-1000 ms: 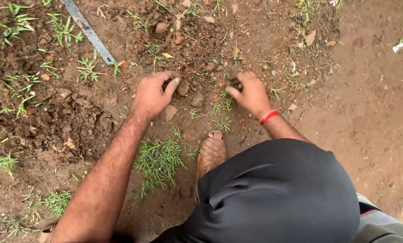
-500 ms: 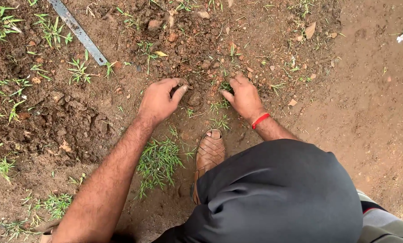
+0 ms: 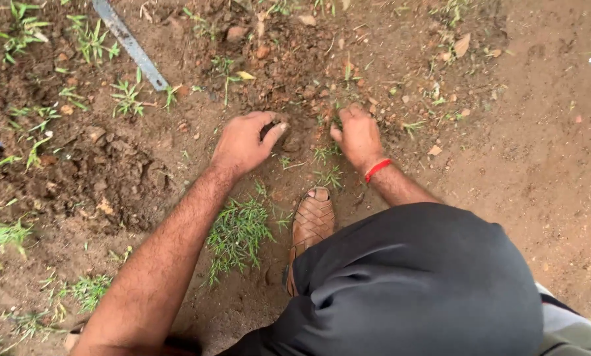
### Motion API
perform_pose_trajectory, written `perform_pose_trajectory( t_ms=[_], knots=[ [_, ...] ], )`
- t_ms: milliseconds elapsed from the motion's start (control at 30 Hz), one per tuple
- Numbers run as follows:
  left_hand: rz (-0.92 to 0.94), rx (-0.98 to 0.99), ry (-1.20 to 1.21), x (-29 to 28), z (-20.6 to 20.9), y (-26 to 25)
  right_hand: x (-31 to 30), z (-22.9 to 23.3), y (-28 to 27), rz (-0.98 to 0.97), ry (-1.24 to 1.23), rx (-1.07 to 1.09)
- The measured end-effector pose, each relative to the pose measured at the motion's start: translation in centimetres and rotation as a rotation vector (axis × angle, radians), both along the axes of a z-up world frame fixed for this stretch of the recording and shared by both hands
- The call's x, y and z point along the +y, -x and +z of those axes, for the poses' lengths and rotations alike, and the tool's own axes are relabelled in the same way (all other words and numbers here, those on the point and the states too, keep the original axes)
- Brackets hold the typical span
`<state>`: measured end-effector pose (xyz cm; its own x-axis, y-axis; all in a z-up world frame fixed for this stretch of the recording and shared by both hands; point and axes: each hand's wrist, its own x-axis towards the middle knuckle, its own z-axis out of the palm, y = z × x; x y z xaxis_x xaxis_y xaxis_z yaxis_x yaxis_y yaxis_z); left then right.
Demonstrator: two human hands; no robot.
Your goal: The recorder is shown manually planting small clumps of grass into the soil, using a ruler as a guide.
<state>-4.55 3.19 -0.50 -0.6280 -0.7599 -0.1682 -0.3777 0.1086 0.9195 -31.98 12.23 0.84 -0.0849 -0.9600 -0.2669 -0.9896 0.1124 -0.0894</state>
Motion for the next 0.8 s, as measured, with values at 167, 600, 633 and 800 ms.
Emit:
perform_pose_trajectory(
  t_ms=[167, 600, 633, 800],
  knots=[
    [-0.015, -0.049, 0.012, -0.2, 1.0, -1.5, -0.3, -0.5, 0.4, -0.045, -0.101, 0.057],
    [0.042, 0.066, 0.056, 0.1, 0.4, -0.7, 2.0, -0.7, 0.4, -0.135, -0.009, 0.011],
    [0.031, 0.073, 0.029, 0.7, 0.3, -0.3, 2.3, -0.3, 0.0, -0.146, 0.02, -0.024],
    [-0.01, 0.005, -0.071, 2.3, -0.4, 1.4, 2.6, -1.7, -0.7, -0.258, 0.035, -0.119]
  ],
)
